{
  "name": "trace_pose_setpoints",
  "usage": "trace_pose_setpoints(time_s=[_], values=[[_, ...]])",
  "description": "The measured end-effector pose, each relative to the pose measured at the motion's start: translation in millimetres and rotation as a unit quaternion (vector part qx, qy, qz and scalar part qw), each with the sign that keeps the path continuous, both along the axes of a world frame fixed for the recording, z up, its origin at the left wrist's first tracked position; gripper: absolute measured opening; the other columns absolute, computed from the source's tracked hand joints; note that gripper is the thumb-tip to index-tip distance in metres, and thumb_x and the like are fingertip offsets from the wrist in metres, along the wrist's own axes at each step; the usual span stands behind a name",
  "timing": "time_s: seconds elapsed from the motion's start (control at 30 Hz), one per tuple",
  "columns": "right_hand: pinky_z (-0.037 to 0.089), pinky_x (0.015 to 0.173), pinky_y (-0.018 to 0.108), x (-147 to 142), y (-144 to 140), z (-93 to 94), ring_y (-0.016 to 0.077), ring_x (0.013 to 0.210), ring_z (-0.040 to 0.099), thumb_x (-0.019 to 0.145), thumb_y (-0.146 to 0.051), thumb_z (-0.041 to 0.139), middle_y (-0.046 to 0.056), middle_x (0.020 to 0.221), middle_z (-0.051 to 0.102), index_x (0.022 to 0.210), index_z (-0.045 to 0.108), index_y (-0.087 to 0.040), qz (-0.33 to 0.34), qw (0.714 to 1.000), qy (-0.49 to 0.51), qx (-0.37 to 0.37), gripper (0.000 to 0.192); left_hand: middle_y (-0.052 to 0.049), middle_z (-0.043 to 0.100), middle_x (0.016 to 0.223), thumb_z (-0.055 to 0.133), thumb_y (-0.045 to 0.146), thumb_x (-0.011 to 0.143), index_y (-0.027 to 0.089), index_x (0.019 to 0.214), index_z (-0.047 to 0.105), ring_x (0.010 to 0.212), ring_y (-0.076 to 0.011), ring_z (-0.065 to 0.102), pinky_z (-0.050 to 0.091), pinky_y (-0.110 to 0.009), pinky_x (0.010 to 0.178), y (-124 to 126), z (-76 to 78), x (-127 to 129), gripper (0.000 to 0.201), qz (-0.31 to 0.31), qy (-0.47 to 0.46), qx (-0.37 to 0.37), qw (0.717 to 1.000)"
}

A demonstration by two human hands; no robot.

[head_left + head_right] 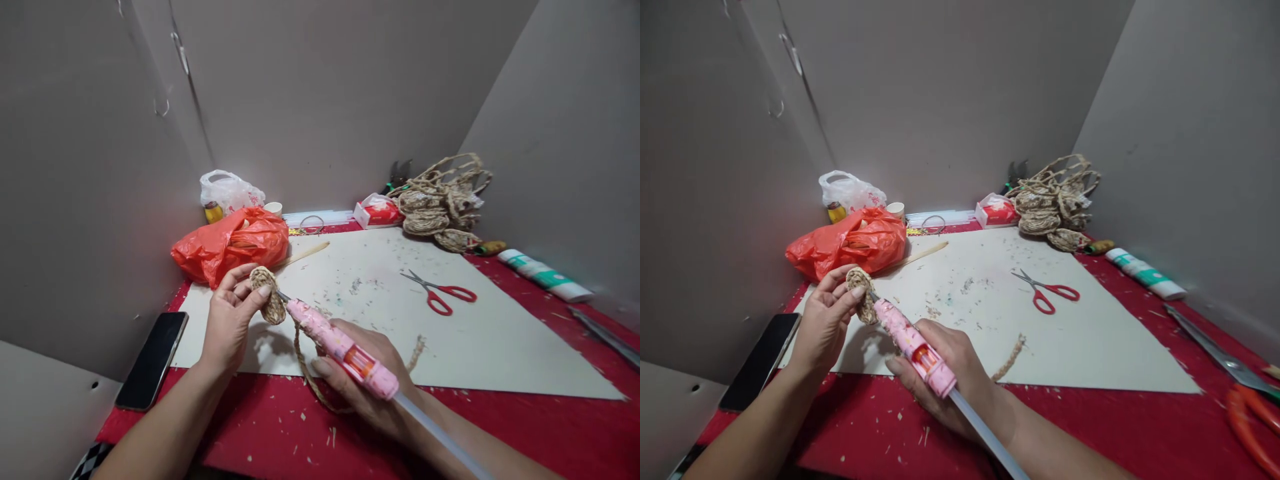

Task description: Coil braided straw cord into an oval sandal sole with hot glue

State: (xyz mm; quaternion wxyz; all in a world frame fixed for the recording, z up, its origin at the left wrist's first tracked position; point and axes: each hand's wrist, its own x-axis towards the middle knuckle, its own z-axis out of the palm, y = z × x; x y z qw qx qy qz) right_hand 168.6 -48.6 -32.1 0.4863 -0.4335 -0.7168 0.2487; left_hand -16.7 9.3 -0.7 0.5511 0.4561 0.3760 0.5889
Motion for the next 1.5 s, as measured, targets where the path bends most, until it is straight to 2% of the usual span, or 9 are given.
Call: trace_pose_setpoints(time_s=[0.1, 0.57, 0.9, 1.0, 1.23, 1.37, 1.5], values=[[0.049, 0.065, 0.03, 0.7, 0.8, 0.1, 0.0215, 0.074, 0.063, 0.088, -0.039, 0.051, 0.009, 0.084, 0.068, 0.1, 0.068, -0.021, 0.034, 0.998, -0.058, 0.019, 0.027, -0.002, 0.071, 0.085, 0.077, 0.02, 0.069, 0.019, 0.107, 0.058, 0.074, -0.0098, 0.063, 0.049, -0.02, 0.07, -0.7, 0.2, 0.2, 0.043, -0.007, 0.002, -0.003, 1.0], [0.047, 0.061, 0.03, -0.2, 2.0, -5.7, 0.0193, 0.069, 0.061, 0.09, -0.035, 0.05, 0.01, 0.084, 0.067, 0.111, 0.06, -0.018, 0.011, 0.994, -0.091, 0.054, 0.029, -0.001, 0.071, 0.088, 0.076, 0.02, 0.07, 0.019, 0.108, 0.057, 0.079, -0.0105, 0.064, 0.049, -0.021, 0.074, -4.3, 1.6, 2.8, 0.043, -0.007, 0.011, 0.0, 1.0], [0.043, 0.054, 0.028, -1.0, -0.3, -5.8, 0.0172, 0.057, 0.056, 0.09, -0.036, 0.048, 0.004, 0.065, 0.06, 0.111, 0.062, -0.018, 0.009, 0.993, -0.106, 0.053, 0.031, 0.0, 0.071, 0.086, 0.076, 0.021, 0.07, 0.02, 0.108, 0.058, 0.077, -0.0108, 0.064, 0.048, -0.021, 0.072, -3.9, 1.8, 1.6, 0.042, 0.01, 0.004, 0.009, 1.0], [0.042, 0.053, 0.028, -1.0, -0.5, -4.7, 0.0168, 0.057, 0.057, 0.09, -0.035, 0.049, 0.004, 0.066, 0.06, 0.106, 0.063, -0.019, 0.01, 0.992, -0.109, 0.058, 0.027, 0.001, 0.07, 0.085, 0.076, 0.021, 0.071, 0.02, 0.107, 0.058, 0.075, -0.0091, 0.062, 0.048, -0.019, 0.071, -3.8, 2.4, 1.0, 0.04, 0.003, 0.0, 0.013, 1.0], [0.04, 0.048, 0.026, -2.2, 0.3, -2.1, 0.0125, 0.048, 0.049, 0.088, -0.033, 0.051, 0.0, 0.057, 0.052, 0.076, 0.06, -0.02, 0.008, 0.993, -0.097, 0.061, 0.02, 0.0, 0.069, 0.085, 0.075, 0.023, 0.071, 0.021, 0.108, 0.058, 0.069, -0.0082, 0.06, 0.046, -0.017, 0.062, -2.1, 1.0, -1.1, 0.041, 0.011, 0.003, 0.015, 1.0], [0.042, 0.049, 0.027, -2.5, 0.6, -3.5, 0.0146, 0.05, 0.052, 0.089, -0.034, 0.049, 0.002, 0.059, 0.056, 0.086, 0.065, -0.02, 0.004, 0.992, -0.111, 0.063, 0.022, 0.001, 0.066, 0.081, 0.076, 0.025, 0.07, 0.021, 0.108, 0.058, 0.058, -0.0055, 0.054, 0.039, -0.015, 0.049, -2.3, 1.6, -0.9, 0.042, 0.019, 0.02, 0.015, 1.0], [0.048, 0.055, 0.029, -1.2, 0.2, -7.4, 0.0201, 0.062, 0.062, 0.086, -0.04, 0.054, 0.006, 0.069, 0.064, 0.095, 0.069, -0.021, -0.003, 0.996, -0.083, 0.032, 0.026, 0.001, 0.066, 0.081, 0.076, 0.025, 0.07, 0.021, 0.108, 0.058, 0.059, -0.0066, 0.055, 0.04, -0.016, 0.048, -1.7, 1.9, -0.1, 0.042, 0.02, 0.018, 0.017, 1.0]])
